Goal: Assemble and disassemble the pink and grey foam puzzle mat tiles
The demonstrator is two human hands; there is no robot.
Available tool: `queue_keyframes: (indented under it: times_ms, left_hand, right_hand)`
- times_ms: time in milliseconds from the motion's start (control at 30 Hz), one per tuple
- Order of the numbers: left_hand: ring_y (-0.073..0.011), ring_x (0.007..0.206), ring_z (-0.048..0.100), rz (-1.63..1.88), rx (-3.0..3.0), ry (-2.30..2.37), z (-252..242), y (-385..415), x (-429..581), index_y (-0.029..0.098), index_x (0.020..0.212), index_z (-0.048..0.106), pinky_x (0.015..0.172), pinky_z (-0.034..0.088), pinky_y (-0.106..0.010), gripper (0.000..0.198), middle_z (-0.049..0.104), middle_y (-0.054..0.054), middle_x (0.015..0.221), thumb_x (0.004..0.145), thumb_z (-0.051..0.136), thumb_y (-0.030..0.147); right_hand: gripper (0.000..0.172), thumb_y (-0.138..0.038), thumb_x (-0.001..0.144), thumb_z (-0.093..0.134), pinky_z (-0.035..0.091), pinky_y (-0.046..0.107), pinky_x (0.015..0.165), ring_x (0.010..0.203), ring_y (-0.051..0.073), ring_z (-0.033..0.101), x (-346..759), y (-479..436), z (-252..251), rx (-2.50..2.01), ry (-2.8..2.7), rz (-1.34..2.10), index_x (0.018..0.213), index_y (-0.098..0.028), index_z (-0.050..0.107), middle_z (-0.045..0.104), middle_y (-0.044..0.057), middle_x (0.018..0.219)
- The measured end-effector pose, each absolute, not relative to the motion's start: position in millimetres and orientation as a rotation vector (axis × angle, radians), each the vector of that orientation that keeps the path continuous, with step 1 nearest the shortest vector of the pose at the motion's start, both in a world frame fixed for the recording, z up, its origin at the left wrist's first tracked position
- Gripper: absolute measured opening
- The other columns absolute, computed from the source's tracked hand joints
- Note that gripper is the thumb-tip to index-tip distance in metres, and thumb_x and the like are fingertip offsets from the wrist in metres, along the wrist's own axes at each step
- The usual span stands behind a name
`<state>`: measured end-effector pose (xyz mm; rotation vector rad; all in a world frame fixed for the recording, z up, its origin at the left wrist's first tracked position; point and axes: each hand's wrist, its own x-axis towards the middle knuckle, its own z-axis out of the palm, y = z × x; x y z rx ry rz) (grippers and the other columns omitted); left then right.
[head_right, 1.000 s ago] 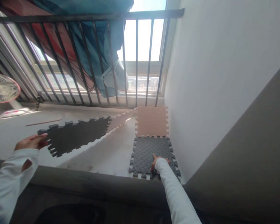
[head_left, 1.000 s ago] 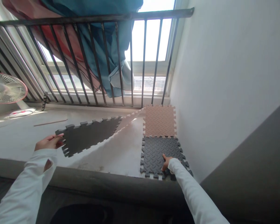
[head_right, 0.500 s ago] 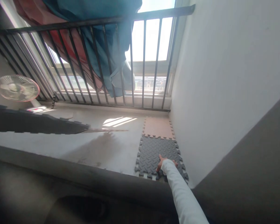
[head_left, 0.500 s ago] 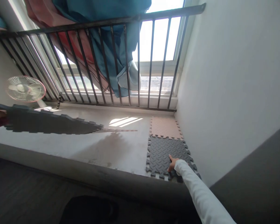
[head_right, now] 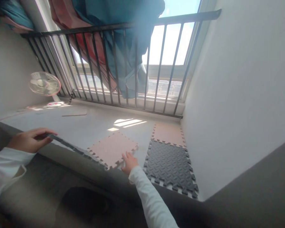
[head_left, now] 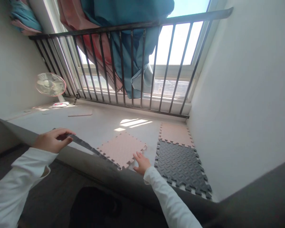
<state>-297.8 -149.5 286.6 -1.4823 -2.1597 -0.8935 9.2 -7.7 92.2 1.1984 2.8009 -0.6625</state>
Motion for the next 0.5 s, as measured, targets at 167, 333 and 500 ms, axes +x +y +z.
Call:
queue_keyframes:
  times_ms: [167,333,500]
  left_hand:
    - [-0.0122,0.051,0.053,-0.919,-1.602,-2.283,278.9,-148.5,-304.3,0.028,0.054,0.063,0.049,0.041,-0.021,0.030,0.065,0.006,0.059,0.042,0.050,0.053]
    - [-0.0129,0.055,0.055,-0.935,-1.522,-2.458,278.1,-164.7,-323.5,0.028,0.056,0.065,0.055,0.044,-0.022,0.031,0.065,0.006,0.060,0.037,0.055,0.050]
    - [-0.0128,0.061,0.057,-1.017,-1.214,-2.595,271.2,-175.2,-364.3,0.026,0.064,0.067,0.056,0.042,-0.020,0.033,0.064,0.007,0.061,0.035,0.062,0.040]
  right_hand:
    - [0.059,-0.045,0.067,0.059,0.021,0.058,0.097,0.122,0.028,0.032,-37.5,-13.6,69.1,1.017,2.727,-0.602,0.121,-0.030,0.041,0.042,0.008,0.130]
    - [0.052,-0.049,0.070,0.055,0.009,0.061,0.098,0.122,0.025,0.033,-38.2,-12.3,63.2,1.018,2.696,-0.617,0.118,-0.036,0.042,0.040,0.005,0.132]
    - [0.058,-0.053,0.073,0.050,0.004,0.060,0.099,0.126,0.026,0.026,-36.8,-14.5,60.1,1.019,2.710,-0.584,0.125,-0.034,0.035,0.032,0.007,0.138]
